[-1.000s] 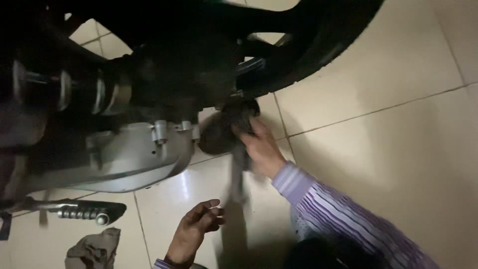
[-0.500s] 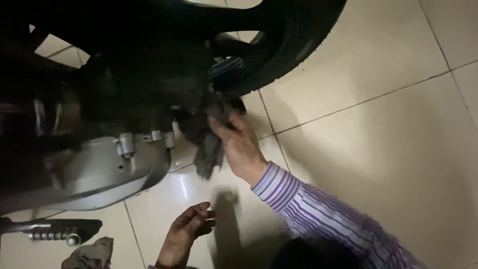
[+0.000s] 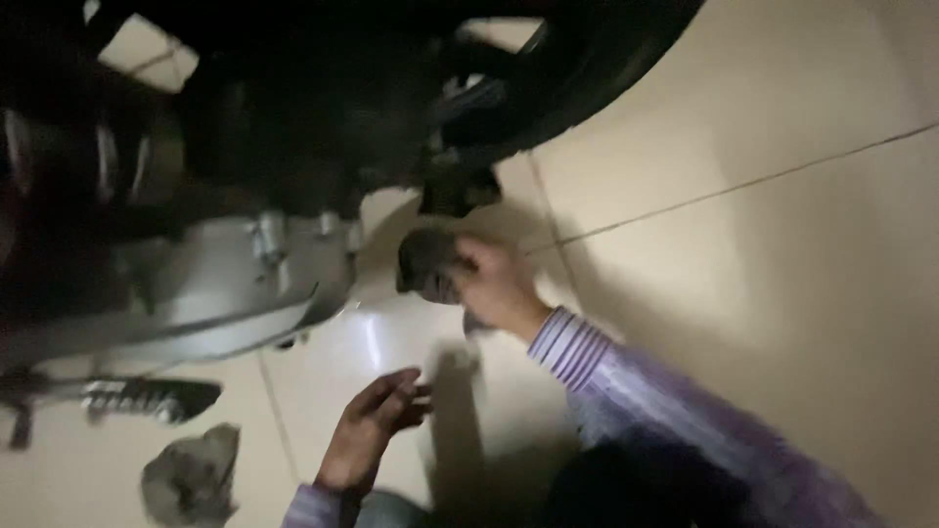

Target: Cleaning the rear wheel and engine components of a motorcycle using a cloth

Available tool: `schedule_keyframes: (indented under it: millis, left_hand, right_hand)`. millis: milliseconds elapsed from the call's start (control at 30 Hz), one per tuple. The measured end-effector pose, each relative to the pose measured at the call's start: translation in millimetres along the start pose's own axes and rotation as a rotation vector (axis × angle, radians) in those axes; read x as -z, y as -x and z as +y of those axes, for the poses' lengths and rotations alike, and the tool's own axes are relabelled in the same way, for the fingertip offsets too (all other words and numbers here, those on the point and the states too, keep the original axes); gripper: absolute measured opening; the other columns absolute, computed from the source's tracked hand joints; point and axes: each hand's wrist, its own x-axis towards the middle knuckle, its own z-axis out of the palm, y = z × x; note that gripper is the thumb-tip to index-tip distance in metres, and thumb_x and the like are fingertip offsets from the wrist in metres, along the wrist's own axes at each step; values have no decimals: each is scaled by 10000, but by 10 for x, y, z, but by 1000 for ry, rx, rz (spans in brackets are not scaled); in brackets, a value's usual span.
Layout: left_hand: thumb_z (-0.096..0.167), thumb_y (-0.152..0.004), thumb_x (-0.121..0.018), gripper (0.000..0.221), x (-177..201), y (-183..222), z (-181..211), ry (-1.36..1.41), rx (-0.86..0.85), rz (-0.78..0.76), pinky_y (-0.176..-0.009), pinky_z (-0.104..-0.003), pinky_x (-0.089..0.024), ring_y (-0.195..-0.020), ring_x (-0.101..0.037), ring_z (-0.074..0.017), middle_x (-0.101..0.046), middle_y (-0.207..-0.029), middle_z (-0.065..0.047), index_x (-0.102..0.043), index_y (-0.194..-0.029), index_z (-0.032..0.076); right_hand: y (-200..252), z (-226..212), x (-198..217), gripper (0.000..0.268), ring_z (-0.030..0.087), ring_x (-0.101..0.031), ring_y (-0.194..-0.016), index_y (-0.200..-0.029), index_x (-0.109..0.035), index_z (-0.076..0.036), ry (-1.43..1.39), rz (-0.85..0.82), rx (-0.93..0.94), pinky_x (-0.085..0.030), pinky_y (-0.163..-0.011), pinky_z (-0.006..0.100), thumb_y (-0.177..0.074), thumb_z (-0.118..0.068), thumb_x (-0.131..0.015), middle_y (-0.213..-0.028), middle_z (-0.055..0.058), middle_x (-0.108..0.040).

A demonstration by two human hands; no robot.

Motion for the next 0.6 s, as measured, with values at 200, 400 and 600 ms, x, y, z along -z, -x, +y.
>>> schedule_keyframes:
  millis: [200, 400, 600]
  left_hand:
    - [236, -876, -631, 468, 63, -150, -184, 10, -102, -76, -852, -395, -555, -932, -734, -323, -768, -1104, -213, -688, -1270, -10]
    - [205, -901, -586, 454, 23, -34, -11, -29, -12, -22, -934, -423, -572, -1007, -743, -361, -762, -1155, -231, -686, -1294, 2]
    - [184, -905, -592, 425, 104, -290, -266, 65, -66, -72, -875, -413, -551, -953, -730, -348, -760, -1133, -228, -685, -1269, -14]
  right_hand:
    - [-270, -525, -115, 410, 246, -661, -1085, -1302, -606, -57, -1086, -72, -385, -549, -959, 364, -917, -187, -655, -1249, 142, -694]
    - [-460, -464, -222, 565, 405, -569, -1214, -1181, -652, 17, 156, -25, 408, -500, -1089, 421, -677, 271, -623, -1231, 218, -643]
    - [-529, -833, -133, 272, 334, -701, -849, -1098, -695, -97, -1351, 106, -784, -603, -621, 581, -829, -84, -739, -1002, 143, -740]
